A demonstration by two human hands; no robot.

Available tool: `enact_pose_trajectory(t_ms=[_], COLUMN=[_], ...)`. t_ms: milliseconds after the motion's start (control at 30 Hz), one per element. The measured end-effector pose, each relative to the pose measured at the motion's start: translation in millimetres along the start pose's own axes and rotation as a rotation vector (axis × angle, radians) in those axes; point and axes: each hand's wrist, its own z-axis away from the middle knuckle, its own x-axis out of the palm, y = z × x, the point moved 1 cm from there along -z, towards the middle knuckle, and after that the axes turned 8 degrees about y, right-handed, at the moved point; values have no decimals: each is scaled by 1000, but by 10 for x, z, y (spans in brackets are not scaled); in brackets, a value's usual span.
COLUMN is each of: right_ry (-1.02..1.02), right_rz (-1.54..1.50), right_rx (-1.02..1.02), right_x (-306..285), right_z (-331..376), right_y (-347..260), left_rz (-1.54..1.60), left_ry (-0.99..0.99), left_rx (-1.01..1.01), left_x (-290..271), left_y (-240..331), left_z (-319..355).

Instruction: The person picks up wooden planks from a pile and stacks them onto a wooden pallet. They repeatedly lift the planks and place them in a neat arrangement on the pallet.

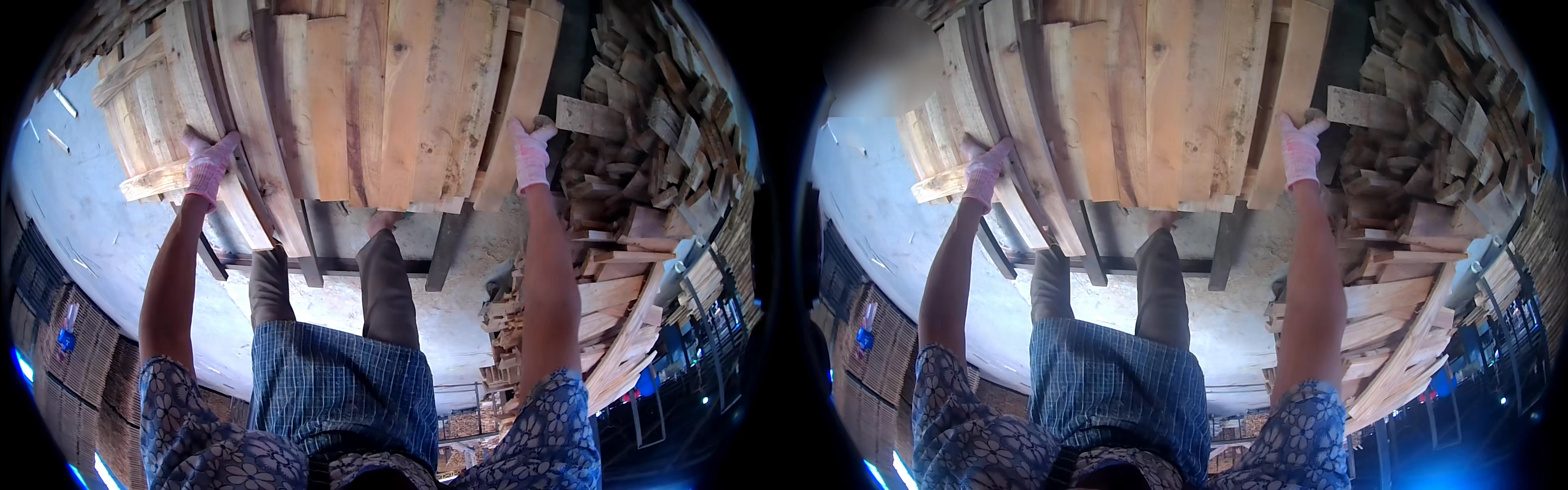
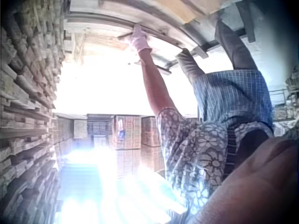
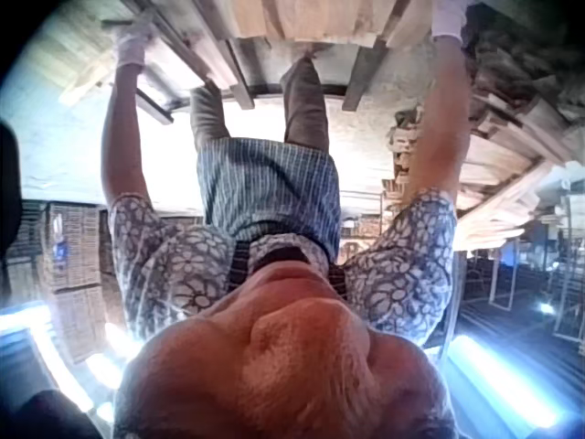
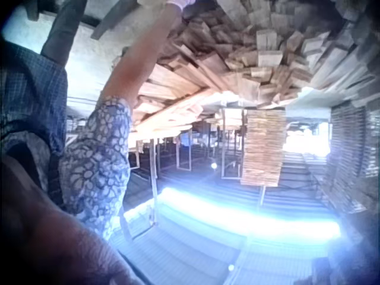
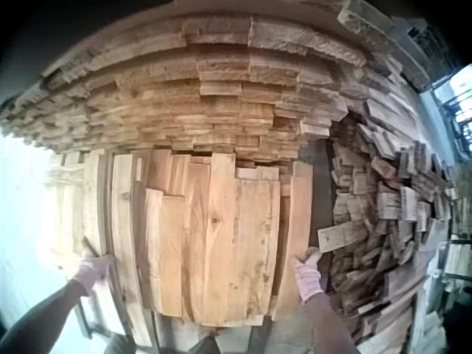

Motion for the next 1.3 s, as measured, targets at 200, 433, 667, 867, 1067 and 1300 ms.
enact_pose_trajectory(t_ms=[200, 433, 667, 867, 1067, 1300], right_ry=[190, 139, -14, -13, 101, -422], right_rz=[-107, -66, -208, -45, 793, -212], right_rx=[-441, -365, -335, -386, -519, -574], right_x=[390, 312, 303, 244, 332, 1718], right_z=[530, 225, 32, 127, 603, 2500], right_y=[-83, 208, 289, 61, -843, -2148], left_rz=[-16, 207, 271, 148, 174, 17], left_ry=[88, 77, 58, 6, 19, 101], left_rx=[75, 62, 87, 33, 114, 10], left_x=[133, 52, -88, -195, -615, -1174], left_y=[-309, 76, 215, 155, -230, -352], left_z=[-279, 225, 351, 274, 21, -498])
